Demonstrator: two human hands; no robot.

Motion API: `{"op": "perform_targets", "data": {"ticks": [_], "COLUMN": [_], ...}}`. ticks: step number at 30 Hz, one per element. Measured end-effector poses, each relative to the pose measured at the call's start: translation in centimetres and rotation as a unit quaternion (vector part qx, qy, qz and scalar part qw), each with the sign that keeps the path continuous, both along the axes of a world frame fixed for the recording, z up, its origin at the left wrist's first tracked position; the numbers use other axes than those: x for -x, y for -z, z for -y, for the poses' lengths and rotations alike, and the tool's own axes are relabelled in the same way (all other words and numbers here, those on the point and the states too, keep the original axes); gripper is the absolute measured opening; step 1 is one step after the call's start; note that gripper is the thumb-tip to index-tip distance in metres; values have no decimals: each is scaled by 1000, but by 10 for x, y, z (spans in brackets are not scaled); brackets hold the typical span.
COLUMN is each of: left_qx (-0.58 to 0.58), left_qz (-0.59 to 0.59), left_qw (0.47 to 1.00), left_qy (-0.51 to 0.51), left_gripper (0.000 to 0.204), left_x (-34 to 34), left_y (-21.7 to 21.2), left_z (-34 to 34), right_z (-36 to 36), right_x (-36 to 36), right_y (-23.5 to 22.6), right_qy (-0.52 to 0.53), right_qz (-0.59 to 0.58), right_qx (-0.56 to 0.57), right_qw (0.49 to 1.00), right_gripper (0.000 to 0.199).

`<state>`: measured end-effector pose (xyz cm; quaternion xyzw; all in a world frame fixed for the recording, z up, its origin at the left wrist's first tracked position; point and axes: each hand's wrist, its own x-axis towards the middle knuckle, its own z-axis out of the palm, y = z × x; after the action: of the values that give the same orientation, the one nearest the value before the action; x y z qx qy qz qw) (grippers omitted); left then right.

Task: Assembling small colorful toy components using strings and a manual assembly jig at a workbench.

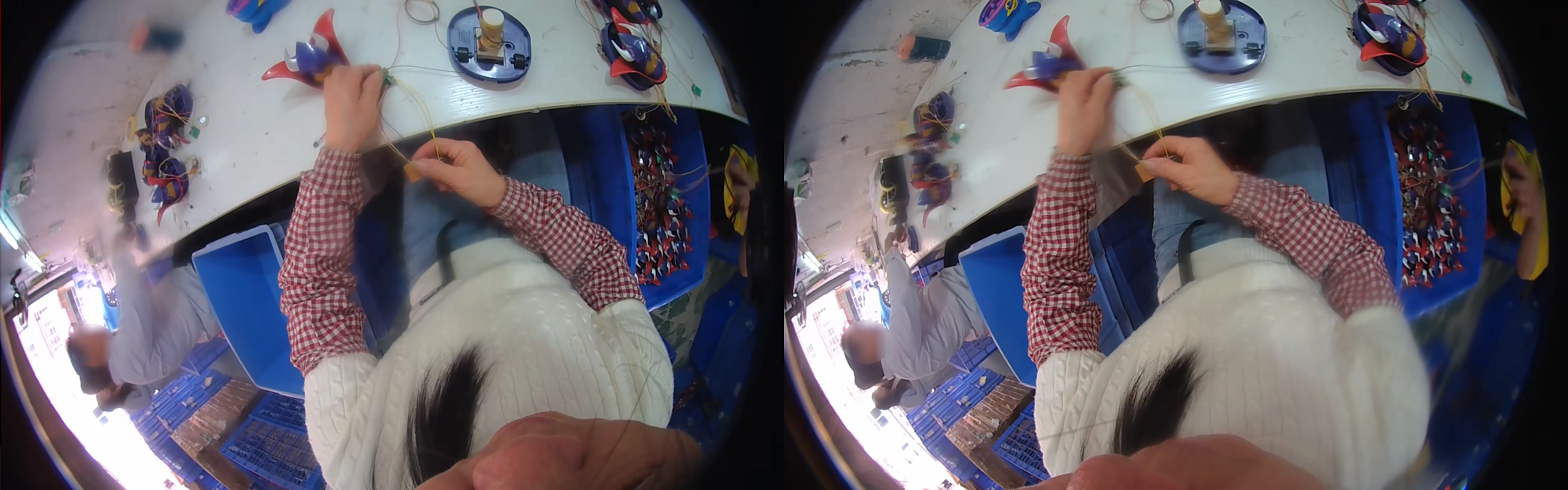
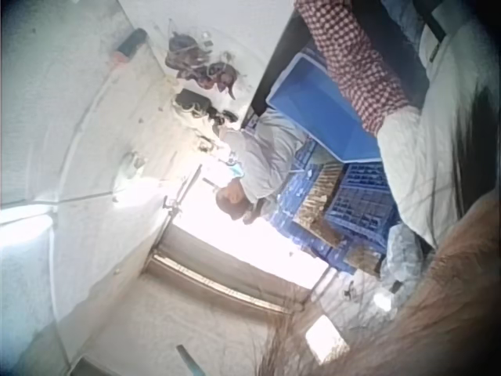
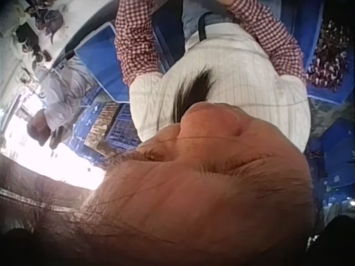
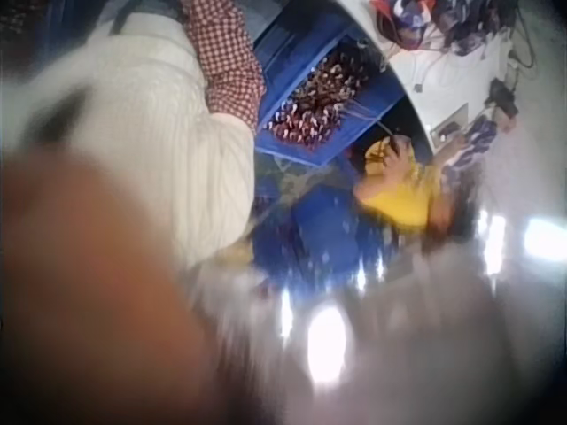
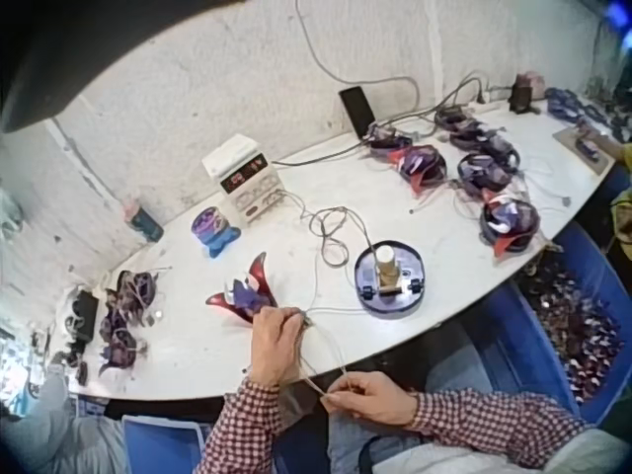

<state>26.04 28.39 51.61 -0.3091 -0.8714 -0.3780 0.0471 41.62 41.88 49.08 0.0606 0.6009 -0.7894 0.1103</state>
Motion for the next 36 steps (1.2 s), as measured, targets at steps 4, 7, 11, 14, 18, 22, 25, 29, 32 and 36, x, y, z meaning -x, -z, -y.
{"op": "perform_targets", "data": {"ticks": [4,7,11,14,18,22,25,29,32,36], "left_qx": [-106,-148,-221,-326,-398,-426,-451,-481,-496,-442], "left_qz": [5,-17,217,393,474,491,521,541,548,534], "left_qw": [990,977,934,845,775,753,715,684,667,709], "left_qy": [-91,-154,-179,-161,-130,-107,-118,-93,-89,-131], "left_gripper": [18,24,24,23,24,26,29,32,35,41], "left_x": [-31,-66,-135,-152,-144,-135,-130,-125,-123,-124], "left_y": [-18,-17,2,16,26,32,35,34,33,26], "left_z": [3,22,36,30,31,35,39,48,51,50], "right_z": [1,0,-4,-5,-7,-11,-15,-15,-16,-21], "right_x": [0,-1,0,3,2,2,3,1,1,-3], "right_y": [-1,-2,0,1,-10,-10,-5,-9,-7,5], "right_qy": [4,1,-16,-4,8,20,13,-3,-32,-49], "right_qz": [2,4,15,110,194,228,199,175,114,-184], "right_qx": [4,6,5,168,270,301,250,239,138,-344], "right_qw": [1000,1000,1000,980,943,926,947,955,983,919], "right_gripper": [17,19,23,29,36,41,45,41,38,34]}}
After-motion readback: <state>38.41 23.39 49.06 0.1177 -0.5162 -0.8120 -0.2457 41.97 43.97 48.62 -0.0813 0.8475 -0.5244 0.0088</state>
